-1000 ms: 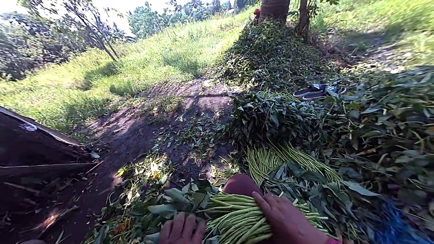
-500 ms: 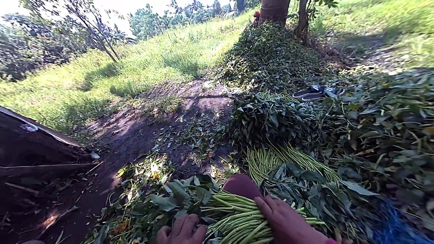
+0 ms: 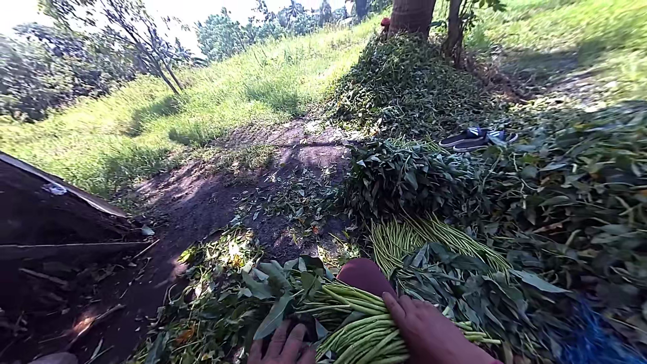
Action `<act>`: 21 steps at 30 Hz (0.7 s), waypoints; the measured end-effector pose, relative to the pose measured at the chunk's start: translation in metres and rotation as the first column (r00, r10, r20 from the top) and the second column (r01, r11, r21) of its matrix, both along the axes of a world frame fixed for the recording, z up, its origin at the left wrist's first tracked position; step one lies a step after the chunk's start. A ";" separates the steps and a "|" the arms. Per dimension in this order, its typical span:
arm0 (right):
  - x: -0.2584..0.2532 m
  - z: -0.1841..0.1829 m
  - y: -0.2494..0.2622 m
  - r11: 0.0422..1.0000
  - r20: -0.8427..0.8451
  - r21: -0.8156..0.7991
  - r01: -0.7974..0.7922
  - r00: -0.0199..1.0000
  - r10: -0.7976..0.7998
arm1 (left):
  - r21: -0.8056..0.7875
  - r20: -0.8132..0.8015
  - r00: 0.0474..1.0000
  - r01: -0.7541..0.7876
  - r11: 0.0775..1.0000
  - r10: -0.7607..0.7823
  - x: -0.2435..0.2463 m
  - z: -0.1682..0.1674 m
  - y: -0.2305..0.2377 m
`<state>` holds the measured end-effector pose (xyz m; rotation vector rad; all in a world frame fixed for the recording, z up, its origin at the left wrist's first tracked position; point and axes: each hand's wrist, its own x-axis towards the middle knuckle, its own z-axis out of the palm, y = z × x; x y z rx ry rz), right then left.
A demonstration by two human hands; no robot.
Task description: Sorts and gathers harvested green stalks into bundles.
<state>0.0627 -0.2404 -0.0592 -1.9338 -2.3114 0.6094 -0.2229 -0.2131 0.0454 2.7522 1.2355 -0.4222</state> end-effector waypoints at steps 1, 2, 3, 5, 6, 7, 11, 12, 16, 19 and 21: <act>0.000 0.000 0.000 1.000 0.000 -0.002 0.006 1.000 -0.006 | 0.037 0.057 0.998 -0.044 0.998 0.042 -0.003 -0.003 -0.002; 0.000 -0.001 -0.001 1.000 0.002 0.000 0.007 1.000 -0.007 | 0.045 0.118 0.989 -0.090 0.995 0.084 -0.006 -0.006 -0.003; 0.000 -0.002 -0.002 1.000 0.003 0.013 0.003 1.000 -0.003 | 0.032 0.171 0.976 -0.139 0.990 0.131 -0.009 -0.009 -0.003; 0.001 -0.007 -0.007 0.995 0.013 0.092 -0.023 1.000 0.022 | 0.019 0.238 0.950 -0.212 0.977 0.201 -0.014 -0.012 -0.001; 0.002 -0.012 -0.009 0.983 0.023 0.180 -0.045 0.999 0.042 | 0.010 0.249 0.943 -0.228 0.974 0.219 -0.017 -0.012 0.002; 0.003 -0.018 -0.011 0.960 0.035 0.272 -0.072 0.997 0.065 | -0.035 0.257 0.937 -0.237 0.971 0.238 -0.020 -0.010 0.005; 0.010 -0.034 -0.010 0.878 0.039 0.452 -0.159 0.987 0.158 | -0.419 0.489 0.780 -0.183 0.890 0.390 -0.050 -0.018 0.030; 0.010 -0.035 -0.009 0.868 0.035 0.466 -0.172 0.984 0.176 | -0.542 0.550 0.675 -0.159 0.825 0.492 -0.061 -0.027 0.036; 0.003 -0.029 -0.006 0.873 0.048 0.441 -0.211 0.976 0.211 | -0.806 0.524 0.332 -0.104 0.582 0.785 -0.100 -0.076 0.056; -0.002 -0.033 -0.005 0.797 0.145 0.563 -0.221 0.975 0.168 | -0.731 0.374 0.401 -0.427 0.532 0.836 -0.128 -0.078 0.084; -0.006 -0.038 -0.004 0.734 0.187 0.639 -0.230 0.972 0.141 | -0.469 0.413 0.474 -0.621 0.628 0.778 -0.142 -0.050 0.110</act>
